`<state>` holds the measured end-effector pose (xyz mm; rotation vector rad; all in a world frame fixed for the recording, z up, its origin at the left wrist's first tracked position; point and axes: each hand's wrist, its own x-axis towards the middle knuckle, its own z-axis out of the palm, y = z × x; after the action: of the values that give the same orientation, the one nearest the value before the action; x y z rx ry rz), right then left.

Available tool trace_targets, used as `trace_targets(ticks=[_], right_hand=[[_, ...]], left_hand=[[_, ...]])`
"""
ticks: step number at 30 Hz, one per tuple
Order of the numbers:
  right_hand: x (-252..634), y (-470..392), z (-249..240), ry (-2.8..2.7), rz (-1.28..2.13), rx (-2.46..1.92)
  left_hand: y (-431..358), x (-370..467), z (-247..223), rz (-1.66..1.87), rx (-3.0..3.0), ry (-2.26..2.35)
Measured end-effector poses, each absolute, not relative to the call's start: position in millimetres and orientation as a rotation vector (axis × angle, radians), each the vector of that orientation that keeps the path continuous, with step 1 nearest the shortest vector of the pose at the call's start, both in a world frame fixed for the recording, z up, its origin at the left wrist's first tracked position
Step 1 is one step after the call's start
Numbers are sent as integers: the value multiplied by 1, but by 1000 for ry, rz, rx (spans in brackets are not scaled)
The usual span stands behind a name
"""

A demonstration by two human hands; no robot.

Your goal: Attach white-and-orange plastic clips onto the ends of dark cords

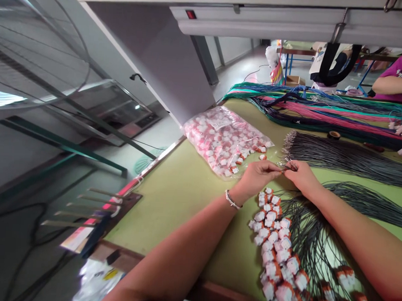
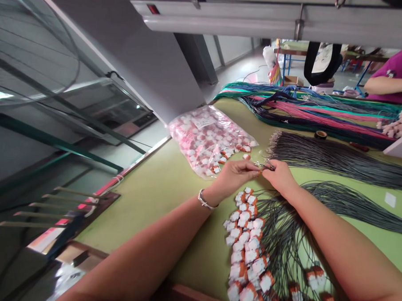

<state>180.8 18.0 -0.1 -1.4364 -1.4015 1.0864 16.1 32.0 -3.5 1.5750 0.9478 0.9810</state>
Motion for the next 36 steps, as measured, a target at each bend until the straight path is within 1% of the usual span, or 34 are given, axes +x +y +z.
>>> trace_targets(ticks=[4, 8, 12, 23, 28, 36], right_hand=[[181, 18, 1, -1577, 1037, -1447], [182, 17, 1, -1550, 1015, -1480], [182, 17, 2, -1477, 1016, -1488], [179, 16, 0, -1526, 898, -1496], [178, 13, 1, -1485, 923, -1482], [179, 14, -1, -1302, 1071, -1471]], left_hand=[[32, 15, -1, 947, 1673, 980], [33, 15, -3, 880, 1364, 941], [35, 14, -6, 923, 1128, 909], [31, 19, -8, 942, 1097, 882], [32, 21, -12, 947, 1034, 869], [32, 18, -9, 952, 1018, 827]])
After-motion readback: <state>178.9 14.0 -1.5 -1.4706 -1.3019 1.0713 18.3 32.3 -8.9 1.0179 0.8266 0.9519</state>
